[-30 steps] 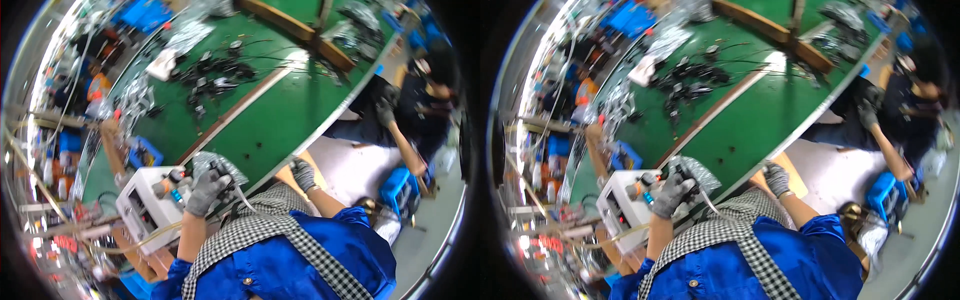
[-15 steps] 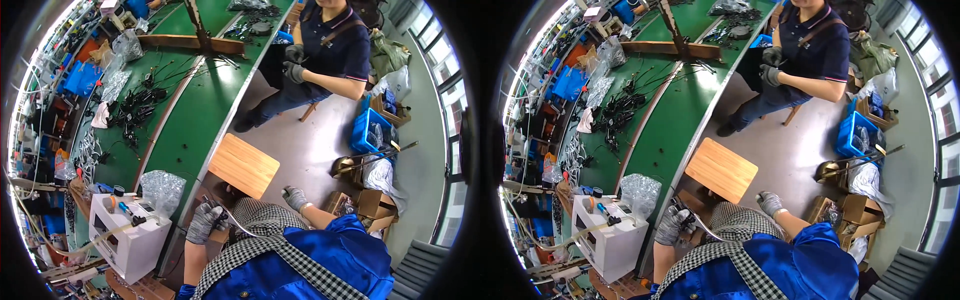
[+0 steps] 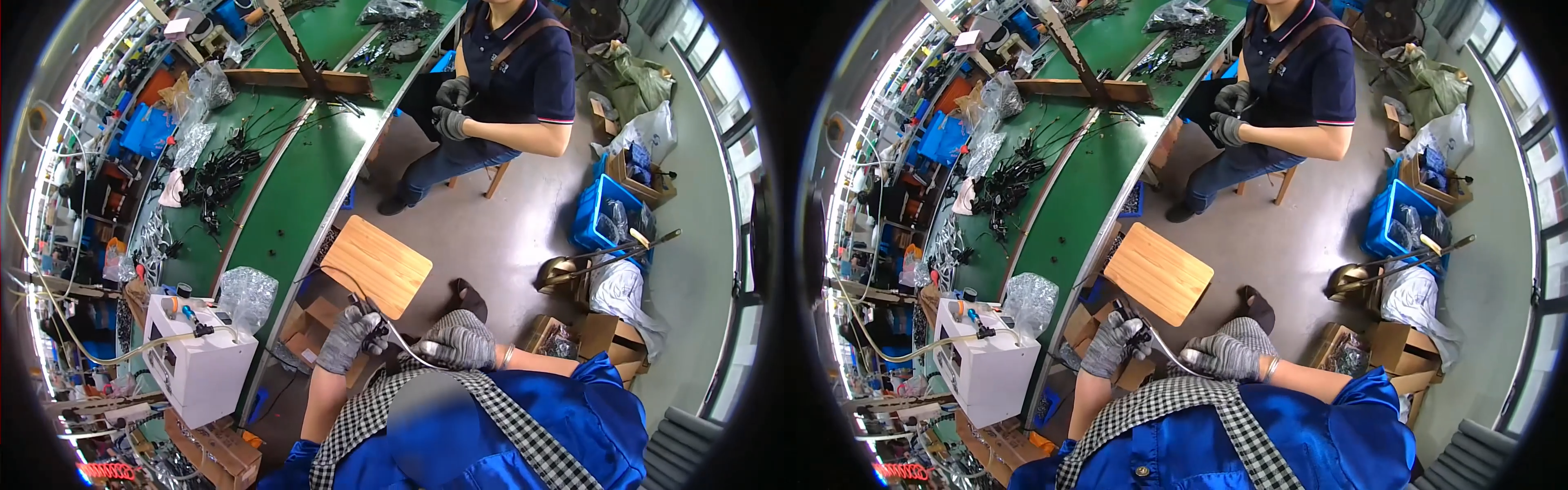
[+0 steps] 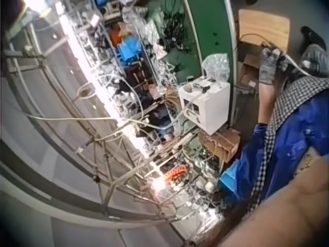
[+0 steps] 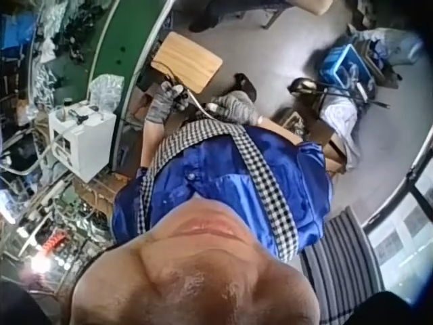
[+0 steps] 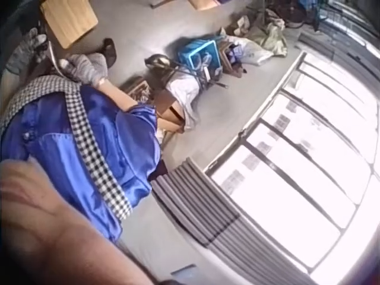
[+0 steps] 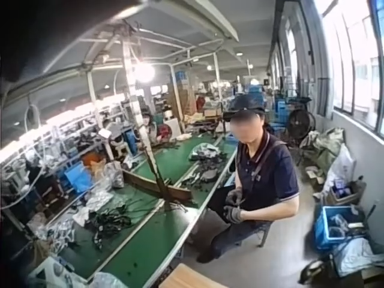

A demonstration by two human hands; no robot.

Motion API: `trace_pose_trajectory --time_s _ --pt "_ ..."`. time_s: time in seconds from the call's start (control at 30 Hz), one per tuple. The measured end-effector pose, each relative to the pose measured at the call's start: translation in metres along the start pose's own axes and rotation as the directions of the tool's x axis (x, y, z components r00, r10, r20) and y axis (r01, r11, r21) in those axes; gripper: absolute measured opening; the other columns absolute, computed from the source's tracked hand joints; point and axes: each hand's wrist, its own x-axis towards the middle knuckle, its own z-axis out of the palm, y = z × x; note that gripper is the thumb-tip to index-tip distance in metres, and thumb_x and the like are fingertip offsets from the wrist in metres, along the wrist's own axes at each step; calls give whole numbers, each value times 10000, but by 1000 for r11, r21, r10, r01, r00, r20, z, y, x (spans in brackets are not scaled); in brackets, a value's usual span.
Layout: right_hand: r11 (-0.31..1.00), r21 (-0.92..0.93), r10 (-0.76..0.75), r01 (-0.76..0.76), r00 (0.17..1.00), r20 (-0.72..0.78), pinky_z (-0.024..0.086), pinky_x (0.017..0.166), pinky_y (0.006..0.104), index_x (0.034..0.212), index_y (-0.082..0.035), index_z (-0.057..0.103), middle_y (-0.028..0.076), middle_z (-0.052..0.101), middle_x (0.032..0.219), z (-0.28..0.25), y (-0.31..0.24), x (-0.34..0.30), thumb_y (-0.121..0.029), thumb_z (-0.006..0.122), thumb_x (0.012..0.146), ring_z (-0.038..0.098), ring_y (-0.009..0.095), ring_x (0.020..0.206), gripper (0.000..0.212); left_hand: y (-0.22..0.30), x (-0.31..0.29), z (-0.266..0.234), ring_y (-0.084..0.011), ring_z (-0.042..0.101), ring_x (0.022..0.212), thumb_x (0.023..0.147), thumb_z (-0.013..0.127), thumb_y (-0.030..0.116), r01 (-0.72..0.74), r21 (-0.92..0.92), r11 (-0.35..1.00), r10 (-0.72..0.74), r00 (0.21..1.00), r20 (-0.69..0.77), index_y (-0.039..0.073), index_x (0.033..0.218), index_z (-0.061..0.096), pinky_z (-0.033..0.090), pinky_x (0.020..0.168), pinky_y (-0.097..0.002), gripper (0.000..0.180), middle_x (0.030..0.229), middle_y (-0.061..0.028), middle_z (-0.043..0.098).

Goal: Scooping small metal components and assembling them onto frames using an electric screwdriver.

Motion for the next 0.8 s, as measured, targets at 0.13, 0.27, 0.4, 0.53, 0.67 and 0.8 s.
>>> trace_pose_trajectory --time_s 0.13,0.27,0.4,0.53,0.67,0.8 --pt "941 -334 69 -43 995 66 475 711 402 1001 -22 575 207 615 832 -66 -7 -15 -317 461 942 600 361 769 322 11 49 48 -181 624 554 828 655 291 -24 1 1000 24 998 60 33 904 583 515 449 -276 278 690 -85 623" --pt "951 -308 34 -6 996 85 474 696 393 982 -26 570 207 606 811 -135 1 -22 -320 474 938 595 363 750 312 29 90 102 -175 619 549 826 655 301 -52 -19 998 54 994 92 35 903 583 508 456 -268 287 689 -84 626" --pt "967 -247 108 -66 981 162 473 699 392 989 -21 567 216 601 817 -188 -9 -24 -295 501 928 589 366 752 288 49 127 142 -164 612 532 828 656 302 -101 28 994 100 993 58 38 904 581 504 458 -261 284 693 -83 634" --pt "996 -63 74 -66 989 128 471 698 394 987 -10 571 208 605 814 -210 25 -21 -273 527 918 591 359 757 275 66 140 168 -155 608 520 830 655 304 -117 41 992 116 993 13 41 905 579 503 457 -260 284 690 -81 635" --pt "982 -74 -172 176 983 63 477 723 377 1021 -3 582 195 623 840 -216 56 -18 -261 538 917 600 340 773 282 72 144 182 -150 608 515 830 655 312 -100 44 994 102 993 -52 41 907 576 504 455 -258 292 686 -82 634" --pt "974 -43 -220 222 975 45 480 765 357 1064 0 591 192 638 882 -231 59 -24 -231 553 910 616 307 811 280 72 150 200 -153 610 514 824 661 315 -77 41 996 81 993 -86 39 894 579 505 449 -255 296 682 -85 634"
